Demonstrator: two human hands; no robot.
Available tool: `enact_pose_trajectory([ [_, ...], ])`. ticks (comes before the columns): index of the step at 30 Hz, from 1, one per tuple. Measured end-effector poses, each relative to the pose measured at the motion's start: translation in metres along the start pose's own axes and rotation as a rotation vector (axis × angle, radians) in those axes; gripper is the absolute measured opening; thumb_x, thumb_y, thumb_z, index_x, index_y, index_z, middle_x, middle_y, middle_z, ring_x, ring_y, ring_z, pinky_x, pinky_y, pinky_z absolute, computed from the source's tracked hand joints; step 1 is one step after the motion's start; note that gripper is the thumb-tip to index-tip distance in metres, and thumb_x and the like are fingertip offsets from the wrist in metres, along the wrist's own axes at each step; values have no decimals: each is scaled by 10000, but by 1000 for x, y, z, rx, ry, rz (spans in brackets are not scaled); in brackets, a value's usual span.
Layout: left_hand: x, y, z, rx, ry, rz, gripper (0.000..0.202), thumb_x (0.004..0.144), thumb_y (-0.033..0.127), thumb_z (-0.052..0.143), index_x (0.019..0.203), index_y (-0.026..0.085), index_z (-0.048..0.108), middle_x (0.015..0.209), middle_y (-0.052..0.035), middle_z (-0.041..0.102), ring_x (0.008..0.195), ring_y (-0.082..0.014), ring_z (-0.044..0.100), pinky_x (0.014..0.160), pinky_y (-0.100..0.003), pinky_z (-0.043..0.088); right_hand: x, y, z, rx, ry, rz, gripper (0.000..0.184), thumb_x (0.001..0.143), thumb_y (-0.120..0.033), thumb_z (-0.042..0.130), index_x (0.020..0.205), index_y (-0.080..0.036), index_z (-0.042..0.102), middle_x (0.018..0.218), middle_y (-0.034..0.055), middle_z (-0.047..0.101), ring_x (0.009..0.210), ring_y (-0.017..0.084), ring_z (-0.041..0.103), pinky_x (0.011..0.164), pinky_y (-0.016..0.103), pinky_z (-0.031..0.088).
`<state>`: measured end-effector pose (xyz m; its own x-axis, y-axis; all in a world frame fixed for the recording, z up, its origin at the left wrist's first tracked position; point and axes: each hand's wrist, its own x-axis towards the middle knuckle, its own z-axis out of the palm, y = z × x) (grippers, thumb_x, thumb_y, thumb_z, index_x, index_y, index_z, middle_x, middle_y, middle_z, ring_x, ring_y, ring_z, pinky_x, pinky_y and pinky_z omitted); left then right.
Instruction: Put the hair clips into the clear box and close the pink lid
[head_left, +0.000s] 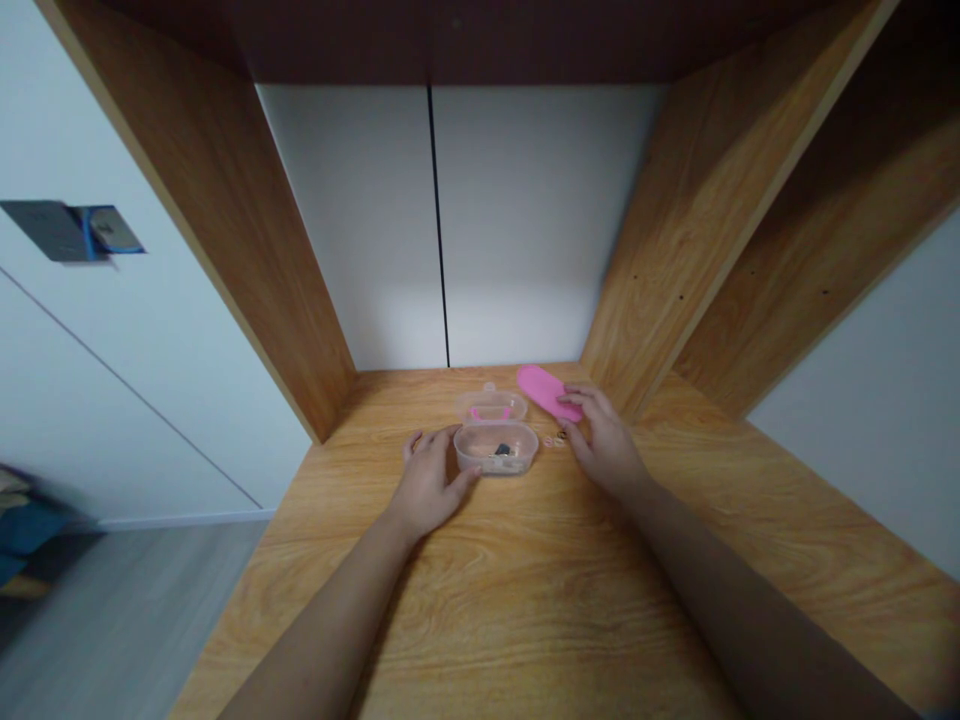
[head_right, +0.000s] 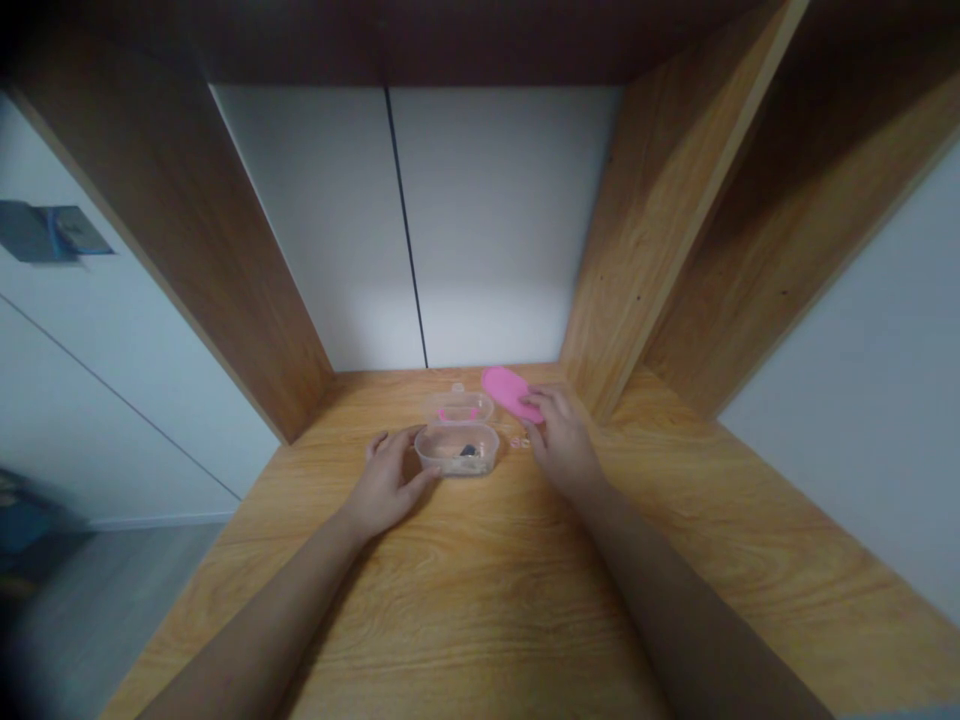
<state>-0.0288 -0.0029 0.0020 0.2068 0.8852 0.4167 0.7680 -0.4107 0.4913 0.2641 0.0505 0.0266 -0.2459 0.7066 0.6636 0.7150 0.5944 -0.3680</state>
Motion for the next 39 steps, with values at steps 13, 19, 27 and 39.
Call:
enact_pose_trajectory([
  [13, -1, 2, 0, -7, -9, 27, 556, 854, 414, 670, 1326, 191, 482, 1336, -140, 629, 1247, -310, 566, 1157, -561, 227, -11, -36, 5, 225, -291, -260, 266, 942, -162, 525, 1150, -260, 659, 1356, 119, 551, 1320, 271, 507, 1091, 503, 445],
  [19, -1, 5, -1, -9, -12, 31, 524, 861, 424, 666, 1304, 203, 495, 1330, -137, 633, 1247, -305, 567, 1159, -562, 225, -11, -37, 6, 261, -338, -240, 272, 944, -175, 528, 1169, -250, 661, 1355, 122, 574, 1301, 258, 536, 1089, 480, 461],
  [27, -1, 3, 1, -2, 3, 37, 588, 860, 452, 667, 1349, 195, 464, 1368, -146, 608, 1271, -311, 554, 1165, -558, 226, -9, -32, 6, 210, -359, -285, 376, 932, -232, 590, 1301, -282, 644, 1417, 94, 593, 1365, 262, 505, 1137, 504, 428],
  [39, -2, 9, -4, -4, -44, 56, 569, 954, 453, 564, 1479, 288, 416, 1287, -85, 668, 1206, -265, 591, 1158, -549, 228, -10, -25, 12, 101, -457, -365, 516, 952, -137, 492, 1437, -313, 525, 1480, 30, 520, 1445, 229, 390, 1175, 498, 390],
])
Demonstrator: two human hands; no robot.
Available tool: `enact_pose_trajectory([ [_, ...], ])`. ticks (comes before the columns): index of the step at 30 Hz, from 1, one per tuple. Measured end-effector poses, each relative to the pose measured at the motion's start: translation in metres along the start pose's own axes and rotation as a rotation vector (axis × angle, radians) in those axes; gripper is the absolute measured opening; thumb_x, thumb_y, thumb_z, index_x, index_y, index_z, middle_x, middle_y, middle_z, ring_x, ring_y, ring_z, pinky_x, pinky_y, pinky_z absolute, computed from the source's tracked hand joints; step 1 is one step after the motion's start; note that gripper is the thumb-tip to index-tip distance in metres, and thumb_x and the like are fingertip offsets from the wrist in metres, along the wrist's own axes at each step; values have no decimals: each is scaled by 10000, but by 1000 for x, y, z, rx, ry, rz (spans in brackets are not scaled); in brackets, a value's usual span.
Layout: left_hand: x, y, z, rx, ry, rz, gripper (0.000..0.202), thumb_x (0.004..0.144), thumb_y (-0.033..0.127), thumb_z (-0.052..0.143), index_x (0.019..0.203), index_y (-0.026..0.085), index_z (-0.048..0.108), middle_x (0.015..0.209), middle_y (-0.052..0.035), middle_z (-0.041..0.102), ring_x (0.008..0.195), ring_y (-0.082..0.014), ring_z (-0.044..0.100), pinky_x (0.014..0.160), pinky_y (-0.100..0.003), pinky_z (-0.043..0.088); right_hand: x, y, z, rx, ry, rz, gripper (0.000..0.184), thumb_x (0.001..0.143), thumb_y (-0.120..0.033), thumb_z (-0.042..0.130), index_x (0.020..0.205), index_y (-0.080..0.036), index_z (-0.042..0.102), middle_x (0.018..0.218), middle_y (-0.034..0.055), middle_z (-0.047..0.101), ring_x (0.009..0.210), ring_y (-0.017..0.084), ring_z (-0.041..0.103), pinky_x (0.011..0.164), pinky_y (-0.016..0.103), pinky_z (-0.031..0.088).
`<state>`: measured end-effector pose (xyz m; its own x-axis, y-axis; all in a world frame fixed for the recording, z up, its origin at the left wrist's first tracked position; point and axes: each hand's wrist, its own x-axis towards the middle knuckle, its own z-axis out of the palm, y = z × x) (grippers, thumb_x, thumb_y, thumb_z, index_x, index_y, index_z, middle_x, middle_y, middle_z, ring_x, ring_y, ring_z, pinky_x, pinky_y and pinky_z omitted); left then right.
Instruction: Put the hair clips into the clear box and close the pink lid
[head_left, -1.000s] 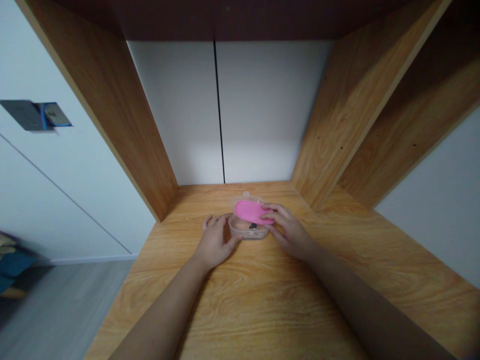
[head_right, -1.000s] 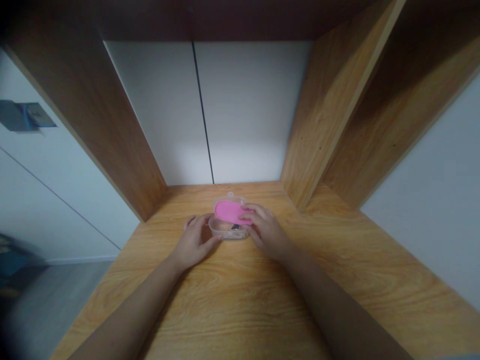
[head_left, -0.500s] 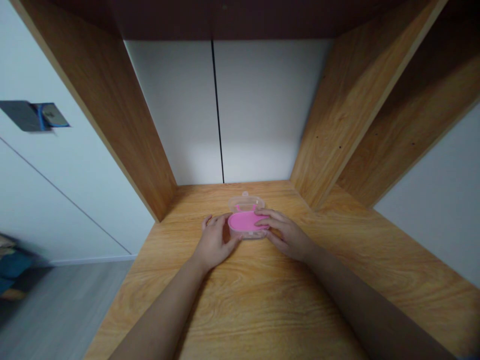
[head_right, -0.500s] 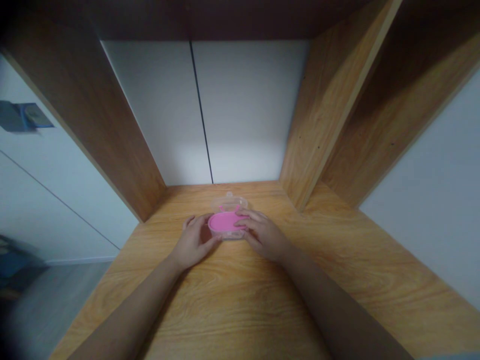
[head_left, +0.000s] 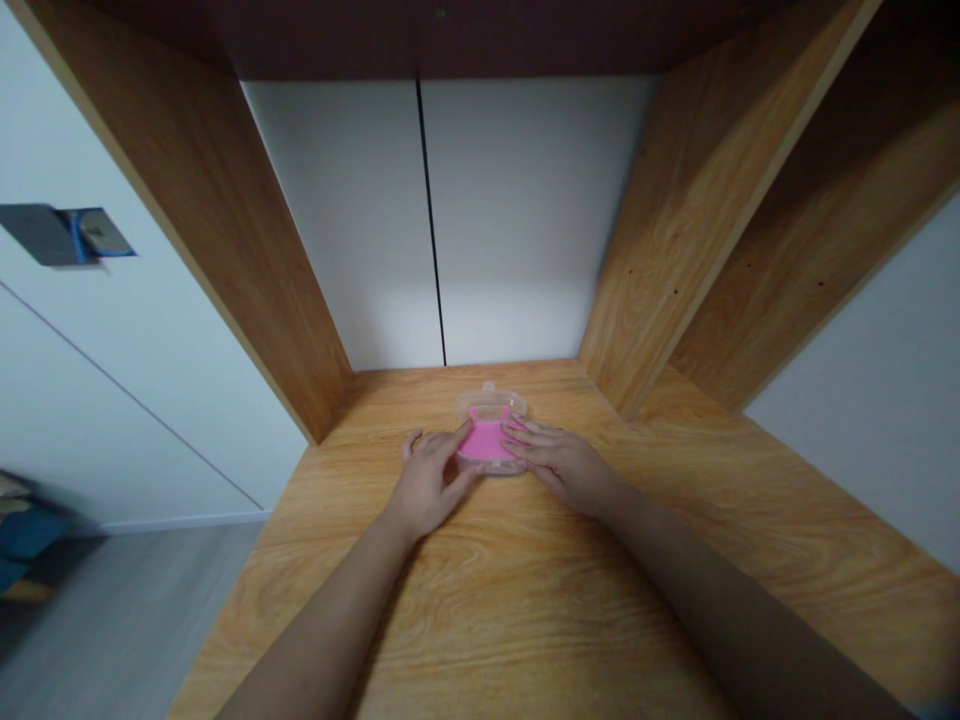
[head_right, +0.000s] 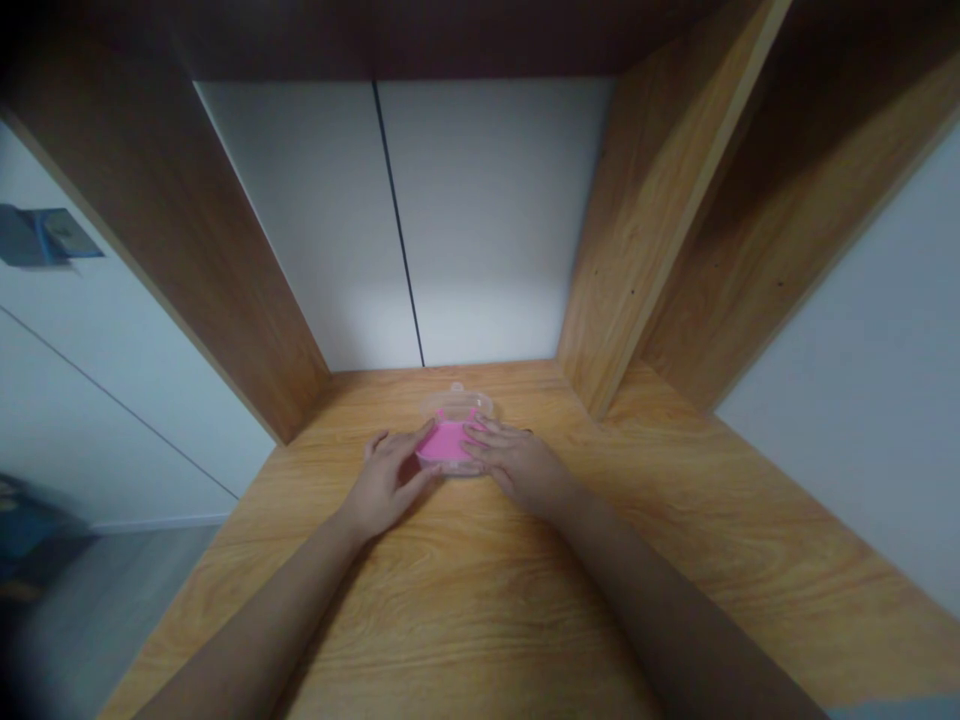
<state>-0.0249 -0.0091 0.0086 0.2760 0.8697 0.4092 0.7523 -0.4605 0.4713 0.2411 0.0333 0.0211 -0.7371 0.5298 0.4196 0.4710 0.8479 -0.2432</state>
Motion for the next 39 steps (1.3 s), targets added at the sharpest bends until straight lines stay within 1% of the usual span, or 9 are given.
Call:
enact_pose_trajectory([
  [6, 1, 4, 1, 40, 19, -1, 528, 966, 423, 551, 1460, 265, 454, 1228, -80, 696, 1166, -252, 608, 1158, -548, 226, -1, -2, 2, -55, 8, -13, 521, 949, -114, 453, 1447, -250, 519, 1474, 68, 525, 1430, 240, 413, 1156, 490, 415],
  [15, 0, 3, 1, 164, 66, 32, 528, 925, 484, 595, 1385, 229, 553, 1200, -108, 718, 1155, -279, 617, 1142, -576, 254, -1, 3, 5, -8, 12, -60, 522, 958, -137, 470, 1457, -286, 508, 1486, 39, 524, 1456, 232, 379, 1183, 479, 381],
  [17, 0, 1, 2, 185, 79, 46, 526, 921, 489, 599, 1382, 239, 558, 1182, -104, 728, 1176, -287, 606, 1149, -592, 232, -1, 4, 2, 62, 86, -31, 480, 982, -180, 469, 1443, -304, 524, 1483, 30, 533, 1435, 216, 419, 1183, 459, 385],
  [20, 0, -1, 1, 189, 84, 41, 519, 912, 493, 611, 1368, 247, 571, 1171, -101, 732, 1168, -288, 610, 1146, -595, 231, -4, 13, -4, 117, 310, 132, 418, 1000, -202, 437, 1376, -291, 597, 1419, 44, 600, 1327, 203, 546, 1133, 422, 448],
  [22, 1, -2, 0, 171, 93, 14, 525, 900, 503, 627, 1358, 251, 575, 1176, -95, 730, 1148, -284, 621, 1142, -587, 242, -8, 26, -9, 55, 477, 274, 368, 982, -199, 450, 1255, -266, 689, 1260, 64, 701, 1192, 221, 636, 1063, 429, 502],
  [24, 2, -2, 0, 146, 108, -17, 530, 880, 518, 650, 1336, 256, 585, 1188, -87, 727, 1132, -282, 631, 1139, -577, 250, -12, 40, -12, -62, 512, 413, 320, 954, -200, 486, 1142, -232, 742, 1124, 80, 746, 1073, 245, 677, 1006, 445, 523],
  [30, 2, -6, 2, 103, 130, -82, 623, 828, 568, 688, 1348, 256, 545, 1258, -95, 696, 1153, -293, 632, 1139, -569, 257, -19, 59, -12, -164, 312, 638, 171, 853, -218, 616, 904, -198, 778, 970, 69, 768, 932, 239, 682, 890, 380, 522],
  [34, 2, -6, 2, 99, 126, -92, 625, 819, 566, 691, 1338, 248, 548, 1243, -101, 700, 1150, -299, 633, 1132, -565, 268, -17, 51, -11, -165, 166, 658, 105, 812, -280, 687, 803, -234, 781, 884, 46, 747, 896, 227, 650, 854, 348, 484],
  [39, 3, -4, 2, 82, 125, -89, 625, 814, 556, 705, 1337, 251, 548, 1256, -94, 696, 1140, -293, 634, 1132, -562, 267, -15, 46, -10, -184, 96, 669, 151, 832, -356, 687, 813, -245, 786, 891, 63, 724, 918, 238, 624, 844, 341, 461],
])
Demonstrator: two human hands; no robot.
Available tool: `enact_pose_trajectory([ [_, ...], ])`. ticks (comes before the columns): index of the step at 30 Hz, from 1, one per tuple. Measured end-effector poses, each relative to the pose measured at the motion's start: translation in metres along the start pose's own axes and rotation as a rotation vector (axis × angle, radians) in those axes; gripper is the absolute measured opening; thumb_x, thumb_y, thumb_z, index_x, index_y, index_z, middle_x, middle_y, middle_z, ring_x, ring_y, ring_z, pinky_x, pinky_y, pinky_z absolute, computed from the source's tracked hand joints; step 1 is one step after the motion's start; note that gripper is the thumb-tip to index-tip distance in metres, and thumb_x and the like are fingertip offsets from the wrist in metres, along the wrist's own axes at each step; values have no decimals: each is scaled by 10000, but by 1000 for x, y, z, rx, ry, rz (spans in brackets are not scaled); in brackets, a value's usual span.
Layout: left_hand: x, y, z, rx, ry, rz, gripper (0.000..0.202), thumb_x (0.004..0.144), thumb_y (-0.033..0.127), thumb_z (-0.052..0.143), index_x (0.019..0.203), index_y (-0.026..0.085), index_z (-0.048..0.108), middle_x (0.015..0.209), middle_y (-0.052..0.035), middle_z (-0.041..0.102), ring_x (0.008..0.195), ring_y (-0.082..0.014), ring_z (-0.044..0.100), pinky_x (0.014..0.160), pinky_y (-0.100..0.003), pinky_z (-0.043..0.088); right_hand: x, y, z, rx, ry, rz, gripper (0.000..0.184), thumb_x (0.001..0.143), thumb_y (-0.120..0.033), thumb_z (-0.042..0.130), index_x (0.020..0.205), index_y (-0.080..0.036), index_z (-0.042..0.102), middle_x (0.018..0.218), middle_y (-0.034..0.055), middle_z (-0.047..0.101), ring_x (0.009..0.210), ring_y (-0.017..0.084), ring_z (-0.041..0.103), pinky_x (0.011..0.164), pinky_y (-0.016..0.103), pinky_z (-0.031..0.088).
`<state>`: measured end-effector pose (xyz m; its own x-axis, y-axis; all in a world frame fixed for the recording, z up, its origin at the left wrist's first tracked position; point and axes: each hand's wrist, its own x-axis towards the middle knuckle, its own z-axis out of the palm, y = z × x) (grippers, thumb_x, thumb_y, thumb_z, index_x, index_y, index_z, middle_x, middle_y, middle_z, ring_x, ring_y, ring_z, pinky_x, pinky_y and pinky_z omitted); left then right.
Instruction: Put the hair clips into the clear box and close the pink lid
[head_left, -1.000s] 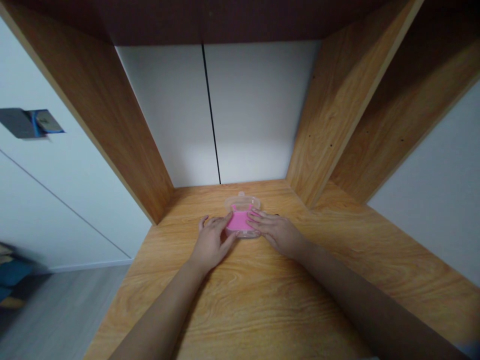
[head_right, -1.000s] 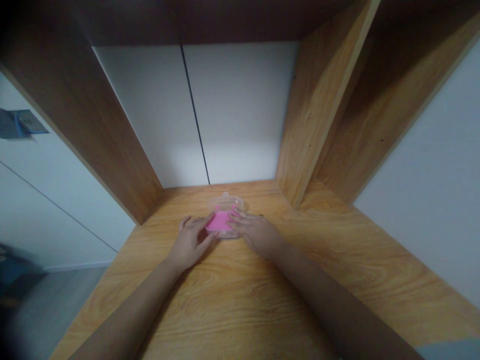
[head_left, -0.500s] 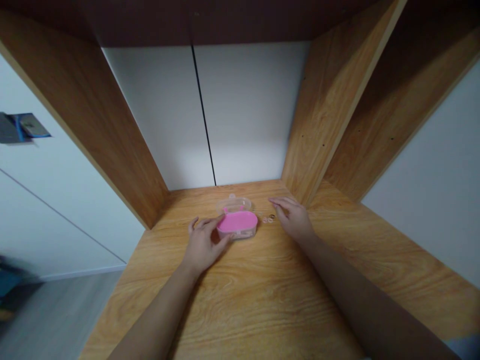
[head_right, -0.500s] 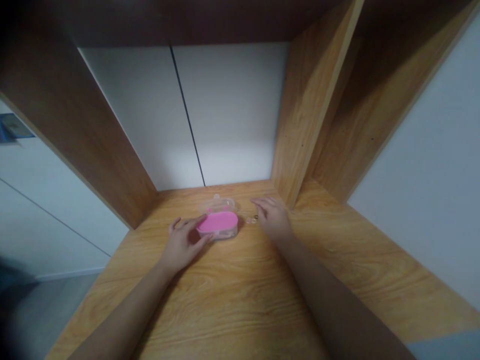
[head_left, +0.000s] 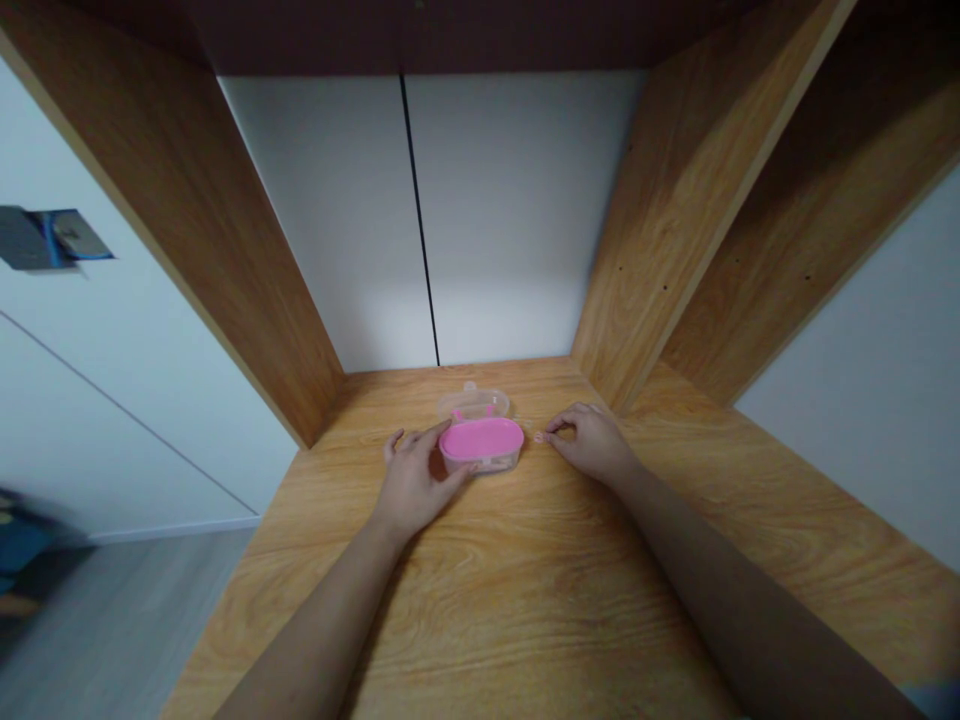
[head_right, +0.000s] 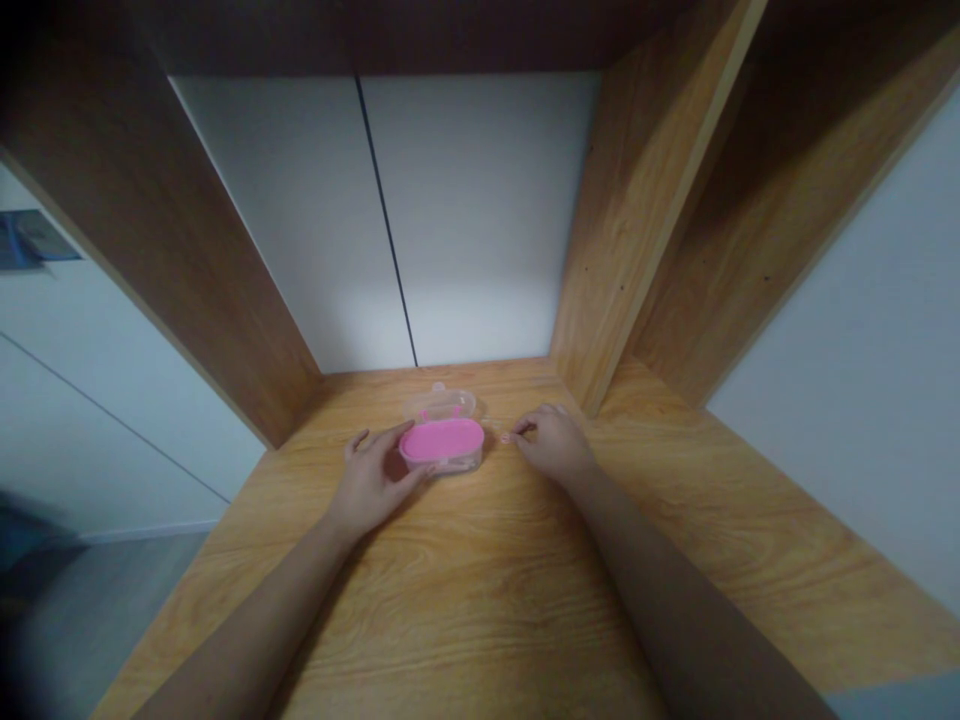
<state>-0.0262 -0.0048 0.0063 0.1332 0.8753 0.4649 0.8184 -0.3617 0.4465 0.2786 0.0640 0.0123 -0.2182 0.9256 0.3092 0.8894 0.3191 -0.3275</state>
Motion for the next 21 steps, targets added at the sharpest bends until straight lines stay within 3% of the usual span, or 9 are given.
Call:
enact_pose_trajectory([
  [6, 0, 1, 0, -4, 11, 0, 627, 805, 539, 723, 1334, 248, 553, 1257, -93, 696, 1131, -294, 634, 1129, -566, 270, 0, 1, 1, -19, -55, 68, 211, 837, -414, 678, 839, -235, 788, 898, 75, 722, 928, 244, 629, 845, 339, 463],
  [16, 1, 2, -1, -11, -2, -5, 617, 812, 529, 718, 1336, 250, 552, 1249, -92, 701, 1129, -290, 637, 1137, -556, 257, -2, -3, 3, -19, -141, 54, 163, 875, -252, 605, 878, -204, 761, 964, 89, 716, 1005, 239, 602, 902, 324, 440],
  [21, 0, 2, -1, -10, -2, -4, 615, 815, 531, 714, 1334, 244, 554, 1246, -103, 700, 1138, -296, 634, 1136, -565, 260, -3, -4, 8, -39, -89, 5, 202, 925, -239, 534, 865, -190, 720, 969, 113, 691, 994, 263, 574, 899, 379, 434],
])
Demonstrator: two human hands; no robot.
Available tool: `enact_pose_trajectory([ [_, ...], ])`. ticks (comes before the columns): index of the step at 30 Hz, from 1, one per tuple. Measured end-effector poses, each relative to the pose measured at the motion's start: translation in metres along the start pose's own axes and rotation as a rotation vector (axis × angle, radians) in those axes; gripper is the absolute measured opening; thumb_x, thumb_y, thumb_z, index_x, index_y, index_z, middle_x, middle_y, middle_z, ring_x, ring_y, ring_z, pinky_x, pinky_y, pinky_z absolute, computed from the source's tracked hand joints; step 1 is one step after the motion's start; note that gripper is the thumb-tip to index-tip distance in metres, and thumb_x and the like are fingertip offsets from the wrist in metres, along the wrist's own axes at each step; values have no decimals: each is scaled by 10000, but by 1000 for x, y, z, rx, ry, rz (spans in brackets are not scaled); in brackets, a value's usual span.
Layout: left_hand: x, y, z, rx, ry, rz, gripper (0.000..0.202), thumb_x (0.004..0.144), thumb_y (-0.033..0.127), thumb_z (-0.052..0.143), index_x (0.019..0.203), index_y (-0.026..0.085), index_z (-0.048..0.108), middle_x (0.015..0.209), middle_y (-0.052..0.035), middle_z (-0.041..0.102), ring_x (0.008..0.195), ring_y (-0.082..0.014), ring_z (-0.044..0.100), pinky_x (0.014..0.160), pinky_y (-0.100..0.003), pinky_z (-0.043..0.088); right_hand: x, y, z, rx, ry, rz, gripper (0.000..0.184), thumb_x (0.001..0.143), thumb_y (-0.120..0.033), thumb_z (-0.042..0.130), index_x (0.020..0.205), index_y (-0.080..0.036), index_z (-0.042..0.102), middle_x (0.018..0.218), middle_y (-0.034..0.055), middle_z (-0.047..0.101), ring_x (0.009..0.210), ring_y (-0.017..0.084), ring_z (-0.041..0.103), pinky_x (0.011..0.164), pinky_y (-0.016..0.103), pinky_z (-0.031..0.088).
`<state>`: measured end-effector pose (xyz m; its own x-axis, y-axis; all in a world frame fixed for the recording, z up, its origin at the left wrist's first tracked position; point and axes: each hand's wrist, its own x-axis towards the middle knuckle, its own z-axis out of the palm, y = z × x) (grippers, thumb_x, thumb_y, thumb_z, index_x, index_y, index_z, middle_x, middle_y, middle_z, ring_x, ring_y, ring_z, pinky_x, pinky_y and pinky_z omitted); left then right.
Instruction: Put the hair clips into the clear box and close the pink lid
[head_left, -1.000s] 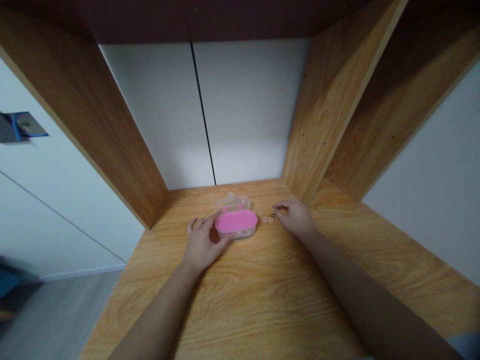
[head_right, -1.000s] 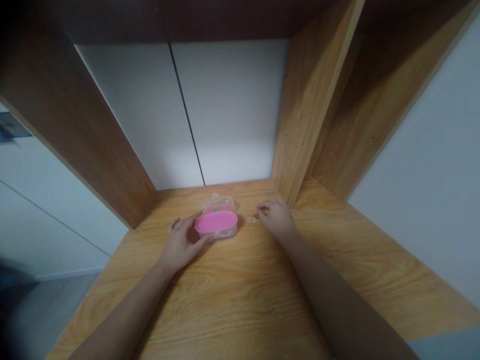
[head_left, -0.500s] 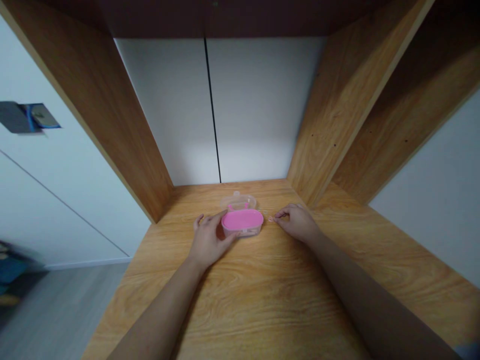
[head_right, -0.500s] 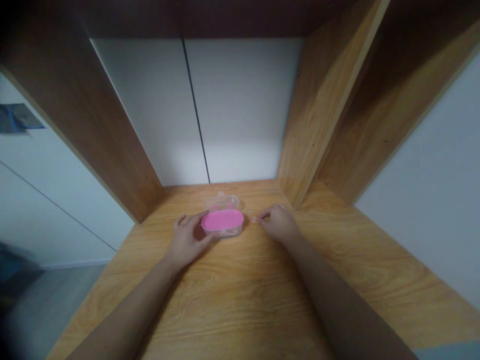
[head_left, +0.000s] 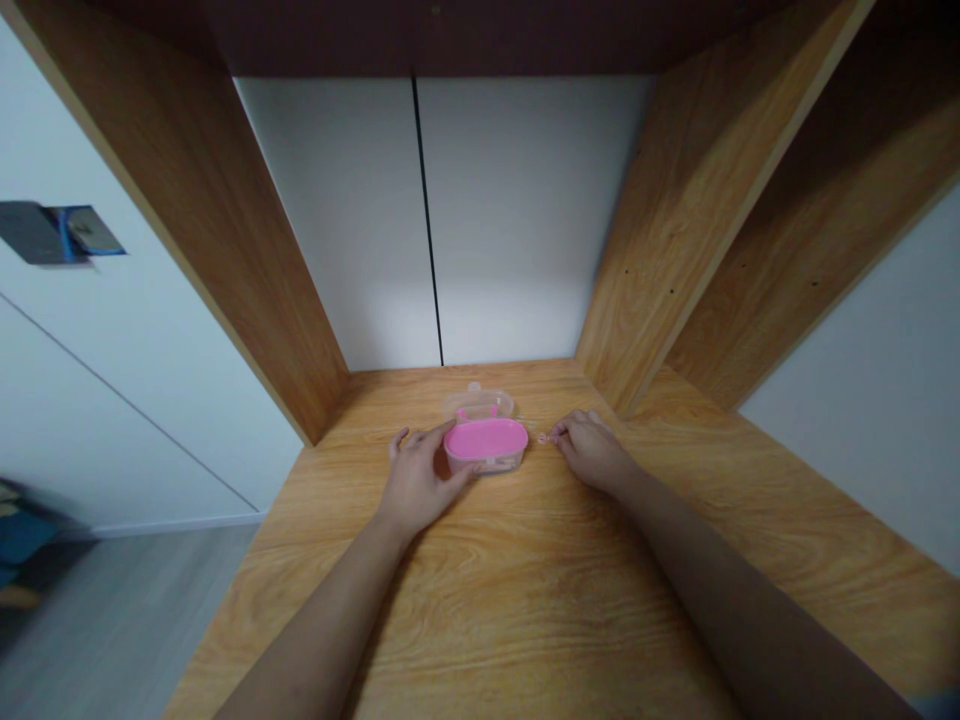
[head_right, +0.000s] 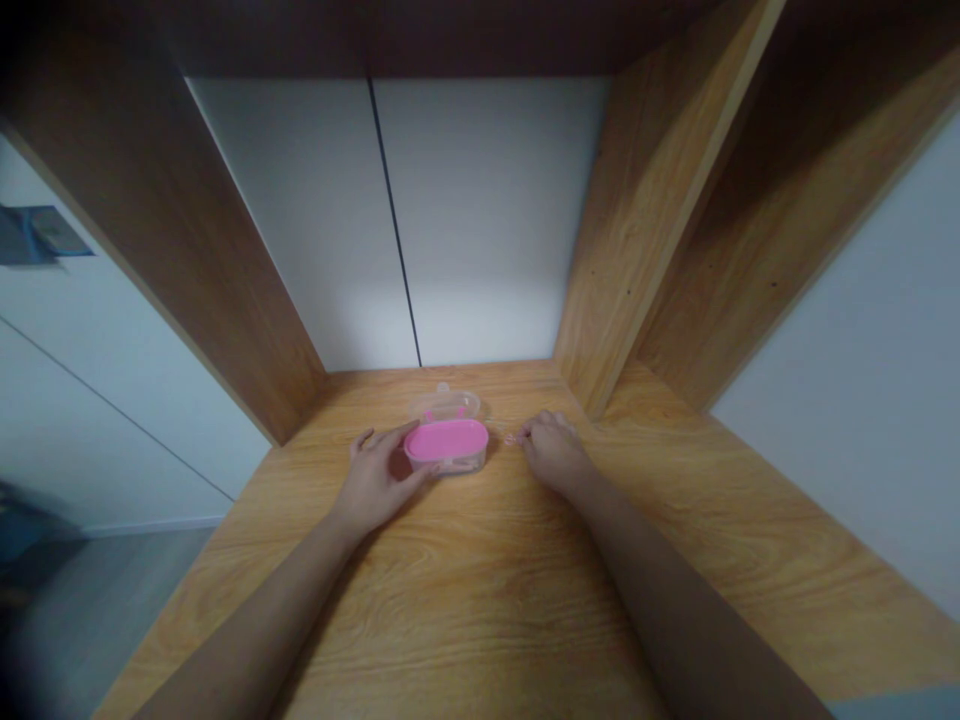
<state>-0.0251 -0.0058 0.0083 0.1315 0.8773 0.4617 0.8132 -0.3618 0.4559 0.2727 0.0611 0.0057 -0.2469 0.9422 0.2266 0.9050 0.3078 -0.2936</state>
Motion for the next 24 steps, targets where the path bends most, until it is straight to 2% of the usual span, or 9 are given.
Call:
enact_pose_trajectory([
  [4, 0, 1, -1, 1, 2, 3, 608, 814, 522, 716, 1333, 248, 555, 1235, -102, 705, 1129, -299, 638, 1134, -570, 266, 2, -5, -3, 95, 115, -54, 202, 944, -228, 493, 888, -186, 682, 961, 109, 695, 956, 255, 589, 888, 384, 450],
  [8, 0, 1, 0, -7, 5, 10, 610, 814, 524, 717, 1329, 239, 556, 1249, -100, 700, 1126, -291, 639, 1133, -565, 269, -1, -20, -11, 256, 247, -109, 150, 943, -263, 534, 906, -198, 664, 897, 77, 703, 898, 238, 614, 831, 363, 479],
  [11, 0, 0, 0, -10, 1, 20, 616, 818, 537, 709, 1333, 238, 550, 1272, -102, 690, 1139, -290, 634, 1143, -559, 260, -8, -35, -14, 306, 310, -222, 131, 944, -268, 573, 908, -206, 683, 898, 69, 719, 901, 231, 624, 832, 361, 488],
  [16, -1, -1, 1, 1, -9, 33, 634, 832, 559, 688, 1348, 224, 532, 1266, -116, 691, 1149, -295, 634, 1143, -556, 260, -15, -52, -11, 313, 299, -380, 123, 948, -266, 606, 953, -236, 726, 932, 46, 751, 919, 222, 636, 862, 367, 495],
  [24, -1, 0, 0, 9, -16, 37, 635, 839, 571, 672, 1353, 225, 533, 1238, -118, 702, 1147, -297, 637, 1140, -554, 268, -14, -54, -7, 310, 212, -395, 200, 972, -262, 554, 1001, -249, 751, 979, 61, 737, 955, 228, 634, 879, 396, 502],
])
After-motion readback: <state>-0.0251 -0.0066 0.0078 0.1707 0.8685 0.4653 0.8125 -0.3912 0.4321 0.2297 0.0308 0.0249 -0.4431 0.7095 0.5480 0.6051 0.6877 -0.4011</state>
